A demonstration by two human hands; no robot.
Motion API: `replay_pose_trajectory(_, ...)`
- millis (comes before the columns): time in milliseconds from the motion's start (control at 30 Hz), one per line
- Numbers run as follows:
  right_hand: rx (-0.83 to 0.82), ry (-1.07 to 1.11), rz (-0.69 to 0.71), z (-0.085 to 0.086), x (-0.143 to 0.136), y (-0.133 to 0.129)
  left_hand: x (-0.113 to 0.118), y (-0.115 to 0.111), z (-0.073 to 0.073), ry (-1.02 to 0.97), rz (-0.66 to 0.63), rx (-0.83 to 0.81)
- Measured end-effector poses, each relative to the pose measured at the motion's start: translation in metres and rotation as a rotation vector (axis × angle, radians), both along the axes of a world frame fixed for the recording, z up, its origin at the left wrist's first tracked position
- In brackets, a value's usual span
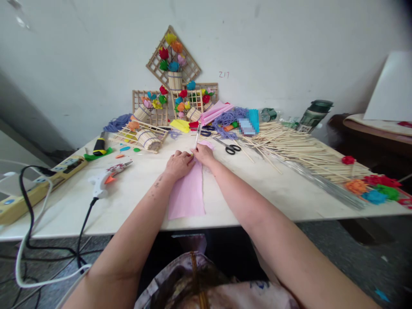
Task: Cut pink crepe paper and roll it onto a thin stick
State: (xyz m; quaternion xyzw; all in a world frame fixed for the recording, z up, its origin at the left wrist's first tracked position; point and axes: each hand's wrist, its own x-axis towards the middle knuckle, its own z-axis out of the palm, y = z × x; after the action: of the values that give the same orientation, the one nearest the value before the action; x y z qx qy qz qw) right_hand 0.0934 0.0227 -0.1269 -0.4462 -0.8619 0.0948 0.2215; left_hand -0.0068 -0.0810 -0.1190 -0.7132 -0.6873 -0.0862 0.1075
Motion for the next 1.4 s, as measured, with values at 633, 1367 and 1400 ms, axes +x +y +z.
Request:
replay_pose_trajectory(633, -0.015, 0.059, 0.000, -0.0028, 0.0011, 0.0001, -0.0008, 0.0001, -0.0023, -0.018, 0.002, 0.018)
replay_pose_trajectory(1367, -0.118, 0.188, 0.044, 0.0005, 0.0074, -0.0051, -0.0047, 0.0019, -0.0038, -0.221, 0.062, 0.053)
replay_pose_trajectory(1400, -0.115, 0.178, 0.050, 0.0008, 0.0077, -0.0056, -0.0059, 0.0025, -0.0048, -0.248, 0.063, 0.054)
